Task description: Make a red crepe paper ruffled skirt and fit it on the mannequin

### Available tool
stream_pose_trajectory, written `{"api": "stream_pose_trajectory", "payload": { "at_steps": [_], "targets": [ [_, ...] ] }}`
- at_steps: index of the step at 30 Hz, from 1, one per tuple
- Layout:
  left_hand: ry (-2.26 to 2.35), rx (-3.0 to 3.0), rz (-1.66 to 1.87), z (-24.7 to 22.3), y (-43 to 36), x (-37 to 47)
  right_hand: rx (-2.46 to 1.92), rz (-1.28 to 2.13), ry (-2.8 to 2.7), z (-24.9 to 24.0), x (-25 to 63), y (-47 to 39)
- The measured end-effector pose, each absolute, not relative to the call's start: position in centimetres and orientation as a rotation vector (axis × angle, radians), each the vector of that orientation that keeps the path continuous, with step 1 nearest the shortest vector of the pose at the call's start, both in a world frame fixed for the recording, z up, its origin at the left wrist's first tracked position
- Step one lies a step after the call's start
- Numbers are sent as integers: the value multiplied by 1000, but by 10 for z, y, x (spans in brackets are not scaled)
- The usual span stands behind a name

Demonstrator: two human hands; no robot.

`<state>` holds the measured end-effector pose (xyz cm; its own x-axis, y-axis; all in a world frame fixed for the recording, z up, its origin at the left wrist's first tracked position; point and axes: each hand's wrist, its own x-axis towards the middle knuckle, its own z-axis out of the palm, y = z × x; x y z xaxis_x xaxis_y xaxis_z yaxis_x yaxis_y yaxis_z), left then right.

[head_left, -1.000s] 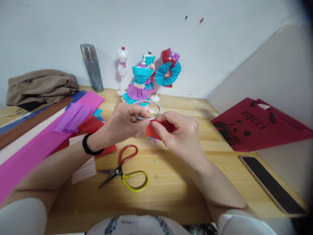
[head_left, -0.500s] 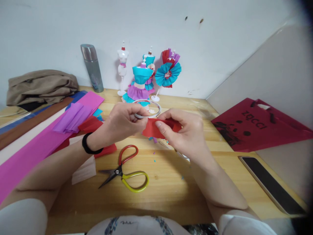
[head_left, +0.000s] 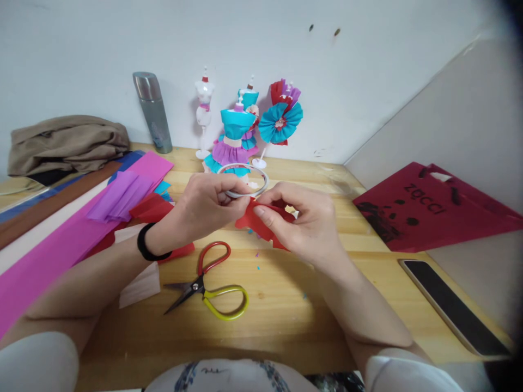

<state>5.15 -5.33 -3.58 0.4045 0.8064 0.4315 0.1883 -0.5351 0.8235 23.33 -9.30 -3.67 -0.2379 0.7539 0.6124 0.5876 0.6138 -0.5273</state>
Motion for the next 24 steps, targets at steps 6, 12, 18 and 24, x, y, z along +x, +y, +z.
{"api": "stream_pose_trajectory", "payload": {
  "at_steps": [6,12,18,24],
  "targets": [
    [802,1939,1124,-40,-53,52,-1062,232,-1918,-37,234,-93],
    [774,1933,1127,-38,-54,52,-1065,212,-1880,-37,232,-93],
    [799,1914,1099,-39,-54,52,-1108,200,-1852,-36,231,-93],
    [796,1928,1128,-40,-54,53,-1126,188,-1823,-37,229,-94]
  ]
}}
